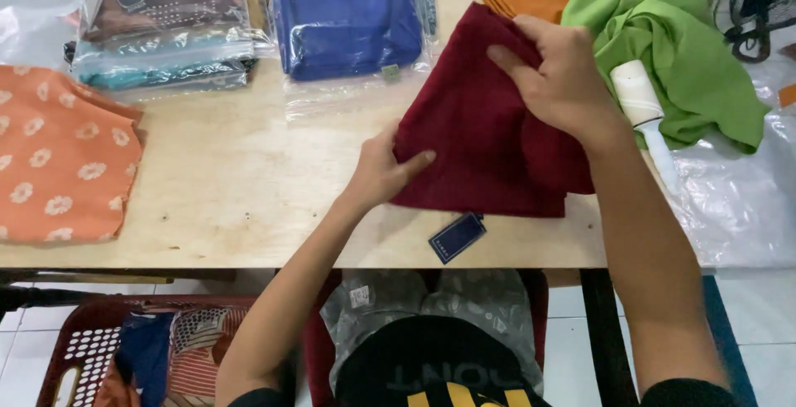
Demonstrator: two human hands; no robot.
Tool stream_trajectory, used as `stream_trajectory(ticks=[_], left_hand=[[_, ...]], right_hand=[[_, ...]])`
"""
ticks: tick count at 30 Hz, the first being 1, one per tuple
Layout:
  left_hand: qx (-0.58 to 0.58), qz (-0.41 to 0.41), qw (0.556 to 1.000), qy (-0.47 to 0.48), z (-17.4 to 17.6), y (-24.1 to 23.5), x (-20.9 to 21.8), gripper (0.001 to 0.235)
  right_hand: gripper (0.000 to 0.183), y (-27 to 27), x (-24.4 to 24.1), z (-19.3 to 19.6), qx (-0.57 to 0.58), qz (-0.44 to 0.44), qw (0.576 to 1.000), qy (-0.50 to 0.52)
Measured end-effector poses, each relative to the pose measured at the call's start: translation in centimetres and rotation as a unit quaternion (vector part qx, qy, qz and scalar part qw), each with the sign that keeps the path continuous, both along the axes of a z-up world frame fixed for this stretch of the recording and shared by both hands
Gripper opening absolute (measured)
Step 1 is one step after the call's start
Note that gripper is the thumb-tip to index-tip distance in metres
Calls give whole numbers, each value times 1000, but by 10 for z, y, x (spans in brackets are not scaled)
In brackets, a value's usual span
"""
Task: The person folds a maroon garment on a wooden table, uses a lint roller to clean the fabric, and then places the folded item into a clear plastic bag. The person seals the bag and smooths it out.
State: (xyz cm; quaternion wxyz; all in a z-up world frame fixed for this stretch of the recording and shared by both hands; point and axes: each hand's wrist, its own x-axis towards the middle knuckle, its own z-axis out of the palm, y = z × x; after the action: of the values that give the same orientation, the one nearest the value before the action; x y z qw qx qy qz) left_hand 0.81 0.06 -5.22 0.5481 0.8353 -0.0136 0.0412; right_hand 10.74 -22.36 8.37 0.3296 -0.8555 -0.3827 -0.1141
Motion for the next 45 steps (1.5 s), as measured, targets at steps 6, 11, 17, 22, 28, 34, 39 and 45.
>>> stream_trajectory(ticks=[6,11,17,22,28,34,39,45], left_hand=[[-12,-43,998,-41,27,2,-36,10],[-91,-57,994,-28,138,24,-80,17],[-106,-84,984,114,170,46,-45,24],[-149,17,970,194,59,55,25,43],[-78,136,972,177,-23,54,58,56],[-3,85,975,206,29,36,4,103],[84,62,989,104,37,29,-16,86],[74,81,986,128,-2,31,-2,33]], right_hand=[[16,-49,-44,47,5,-51,995,-89],[24,-95,-77,61,125,-125,981,85],[21,-93,-29,19,166,-191,947,197],[28,-68,51,-131,147,-188,930,279],[41,-66,61,-167,100,-227,925,288],[91,-50,5,-93,83,-148,919,357],[40,-41,2,-92,8,-122,945,303],[33,19,-7,-93,-125,-73,979,147]])
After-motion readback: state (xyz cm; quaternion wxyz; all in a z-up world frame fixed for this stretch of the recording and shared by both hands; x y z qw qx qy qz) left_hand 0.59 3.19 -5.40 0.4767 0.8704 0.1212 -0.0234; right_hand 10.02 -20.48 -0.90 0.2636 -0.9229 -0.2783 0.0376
